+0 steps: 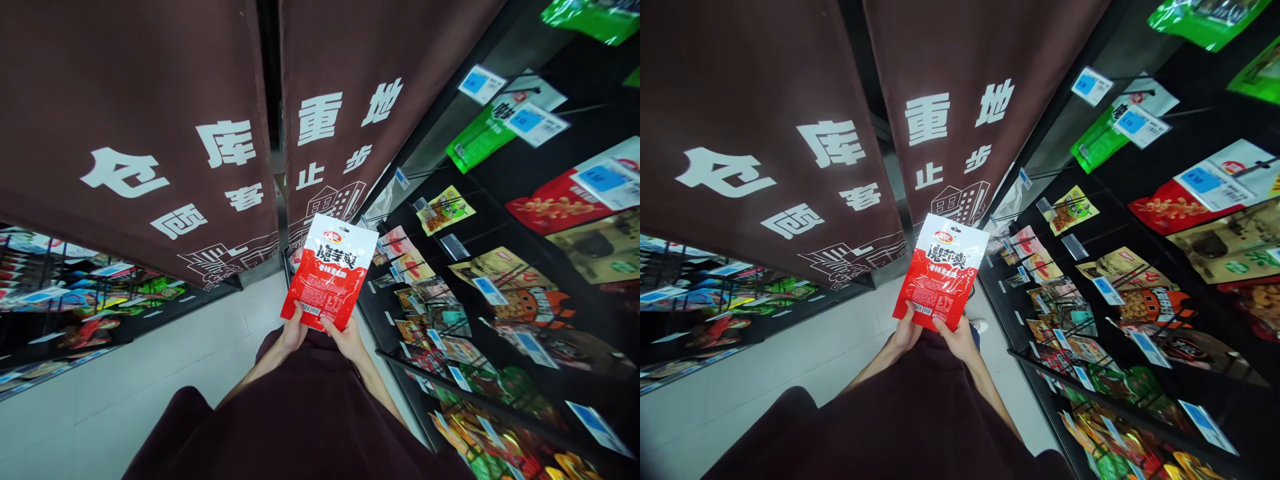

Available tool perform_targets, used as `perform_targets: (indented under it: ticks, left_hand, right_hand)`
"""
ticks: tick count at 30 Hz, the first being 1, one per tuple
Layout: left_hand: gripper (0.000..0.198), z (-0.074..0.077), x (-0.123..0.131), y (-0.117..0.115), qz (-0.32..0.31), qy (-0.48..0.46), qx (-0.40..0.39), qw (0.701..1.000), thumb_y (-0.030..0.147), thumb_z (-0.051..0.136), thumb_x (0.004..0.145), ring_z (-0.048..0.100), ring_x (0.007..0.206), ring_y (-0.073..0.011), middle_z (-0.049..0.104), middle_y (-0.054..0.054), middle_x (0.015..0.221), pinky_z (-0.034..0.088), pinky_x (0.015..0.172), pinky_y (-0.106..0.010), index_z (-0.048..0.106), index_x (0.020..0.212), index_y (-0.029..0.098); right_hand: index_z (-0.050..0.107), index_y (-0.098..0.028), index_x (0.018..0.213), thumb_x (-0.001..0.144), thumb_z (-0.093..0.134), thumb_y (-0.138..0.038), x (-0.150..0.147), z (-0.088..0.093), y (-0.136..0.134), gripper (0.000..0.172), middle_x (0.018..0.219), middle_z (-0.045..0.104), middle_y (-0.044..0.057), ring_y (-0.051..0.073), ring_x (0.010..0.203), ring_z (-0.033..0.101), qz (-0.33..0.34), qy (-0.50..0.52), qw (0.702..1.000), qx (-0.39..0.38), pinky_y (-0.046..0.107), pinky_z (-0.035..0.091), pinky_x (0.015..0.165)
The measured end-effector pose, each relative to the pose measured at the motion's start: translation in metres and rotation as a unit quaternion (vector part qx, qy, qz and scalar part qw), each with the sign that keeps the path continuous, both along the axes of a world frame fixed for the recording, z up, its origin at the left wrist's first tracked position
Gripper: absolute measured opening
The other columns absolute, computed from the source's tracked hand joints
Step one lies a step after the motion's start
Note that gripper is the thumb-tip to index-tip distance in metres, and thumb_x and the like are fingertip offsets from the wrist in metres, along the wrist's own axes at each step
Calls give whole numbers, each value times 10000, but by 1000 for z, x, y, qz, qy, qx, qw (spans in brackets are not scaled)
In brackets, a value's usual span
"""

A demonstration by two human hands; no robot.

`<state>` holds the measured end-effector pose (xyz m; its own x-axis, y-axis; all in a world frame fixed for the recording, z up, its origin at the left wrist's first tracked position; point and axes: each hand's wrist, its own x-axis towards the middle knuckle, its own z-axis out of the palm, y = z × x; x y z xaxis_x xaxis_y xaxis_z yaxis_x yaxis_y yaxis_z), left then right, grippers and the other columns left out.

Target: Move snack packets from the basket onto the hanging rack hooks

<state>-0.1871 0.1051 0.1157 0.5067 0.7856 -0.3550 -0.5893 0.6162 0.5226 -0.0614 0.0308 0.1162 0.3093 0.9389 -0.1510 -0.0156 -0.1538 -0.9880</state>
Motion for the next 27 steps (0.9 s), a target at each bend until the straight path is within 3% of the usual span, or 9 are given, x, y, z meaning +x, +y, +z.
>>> perform_targets:
  ticks: [4, 8, 11, 14, 18, 20, 22, 25, 27]
  left_hand:
    - [609, 0, 1, -1, 4, 4, 7, 1000, 588, 665, 822, 508, 1297, -306, 631, -126, 1294, 364, 1128, -456, 603, 1250, 160]
    - [572, 3, 1, -1, 13, 15, 9, 1000, 550, 678, 831, 500, 1308, -288, 629, -111, 1301, 357, 1131, -437, 598, 1253, 173]
    - [592, 5, 3, -1, 35, 21, 15, 999, 579, 683, 811, 512, 1291, -293, 636, -113, 1286, 363, 1125, -444, 615, 1230, 167]
    - [611, 2, 5, -1, 67, 47, 21, 996, 632, 673, 788, 550, 1243, -289, 655, -112, 1249, 386, 1105, -444, 640, 1186, 169]
    - [578, -6, 1, -3, 99, 166, 105, 976, 656, 588, 835, 591, 1171, -278, 678, -105, 1199, 411, 1077, -439, 667, 1149, 178]
    - [536, -3, -3, -3, 69, 235, 214, 945, 632, 577, 853, 605, 1133, -295, 703, -117, 1144, 406, 1076, -456, 713, 1091, 171]
    - [447, 6, -7, -4, 3, 247, 355, 902, 550, 620, 861, 591, 1152, -320, 708, -135, 1147, 395, 1076, -495, 739, 1085, 182]
    - [278, 24, -7, -5, -111, 215, 550, 800, 320, 587, 919, 535, 1253, -322, 694, -107, 1198, 380, 1067, -565, 709, 1162, 264]
    - [342, 34, -6, -5, -169, 210, 634, 725, 195, 472, 955, 547, 1256, -299, 707, -72, 1173, 403, 1036, -579, 674, 1202, 318]
  right_hand:
    - [704, -199, 828, 827, 697, -371, 1, 3, 0, 173, 672, 670, 13, 178, 618, 611, 0, 14, 1000, 4, 286, 519, 611]
    - [678, -195, 793, 790, 733, -366, -1, 9, 2, 180, 677, 665, 9, 158, 569, 583, -22, 23, 999, 1, 270, 495, 548]
    - [672, -202, 928, 756, 768, -351, -4, 10, 3, 247, 857, 707, 40, 184, 712, 642, -59, 39, 997, 7, 298, 540, 659]
    - [557, -245, 1197, 731, 793, -329, -5, 12, 4, 529, 1051, 678, 57, 203, 881, 658, -125, 56, 990, 29, 317, 552, 744]
    - [413, -289, 1355, 765, 767, -328, 0, 21, 4, 688, 1185, 603, 77, 188, 976, 623, -234, -33, 970, 51, 311, 530, 785]
    - [409, -289, 1376, 815, 707, -377, 2, 28, 4, 642, 1332, 536, 102, 210, 1132, 580, -236, -38, 968, 76, 364, 499, 923]
    - [440, -286, 1369, 852, 631, -466, 3, 33, 3, 580, 1388, 517, 95, 234, 1241, 534, -199, 39, 976, 84, 416, 460, 1016]
    - [609, -262, 1199, 834, 548, -609, 4, 33, 0, 507, 1221, 656, 81, 266, 1186, 593, -149, 220, 964, 23, 436, 506, 974]
    - [686, -251, 1042, 793, 520, -677, 6, 30, -2, 521, 1076, 716, 85, 291, 1085, 649, -149, 289, 945, -20, 445, 547, 904]
